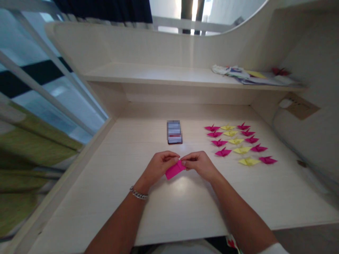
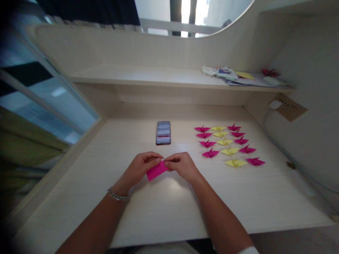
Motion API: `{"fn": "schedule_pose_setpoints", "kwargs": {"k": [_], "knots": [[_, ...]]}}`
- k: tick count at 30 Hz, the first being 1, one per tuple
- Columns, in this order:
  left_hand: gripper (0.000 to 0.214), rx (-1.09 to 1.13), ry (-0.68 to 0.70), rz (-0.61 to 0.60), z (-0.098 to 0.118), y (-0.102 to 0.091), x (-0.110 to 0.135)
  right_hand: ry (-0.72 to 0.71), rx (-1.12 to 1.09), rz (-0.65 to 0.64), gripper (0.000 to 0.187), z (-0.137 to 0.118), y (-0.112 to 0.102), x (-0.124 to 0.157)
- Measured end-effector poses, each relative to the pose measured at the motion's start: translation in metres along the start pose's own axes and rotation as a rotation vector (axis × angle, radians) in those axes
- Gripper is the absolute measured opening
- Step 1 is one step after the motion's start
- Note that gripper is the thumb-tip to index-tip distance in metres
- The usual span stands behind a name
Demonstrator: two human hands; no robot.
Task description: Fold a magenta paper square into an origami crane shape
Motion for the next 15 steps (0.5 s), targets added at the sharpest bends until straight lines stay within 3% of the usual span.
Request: {"fn": "schedule_pose_setpoints", "kwargs": {"k": [15], "knots": [[0.023,-0.032,-0.005,0.026,-0.0029,0.0002,0.0002,-0.035,0.042,-0.001,0.026,-0.0018,0.0003,-0.0005]]}}
Point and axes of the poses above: each hand's wrist, its own x-axis away from the middle knuckle, its own y-axis out of the palm, z = x × y, the point moved 8 cm from there along -x, towards the middle knuckle, and after that the axes turned 13 degrees about -x, right-handed, at the moved point
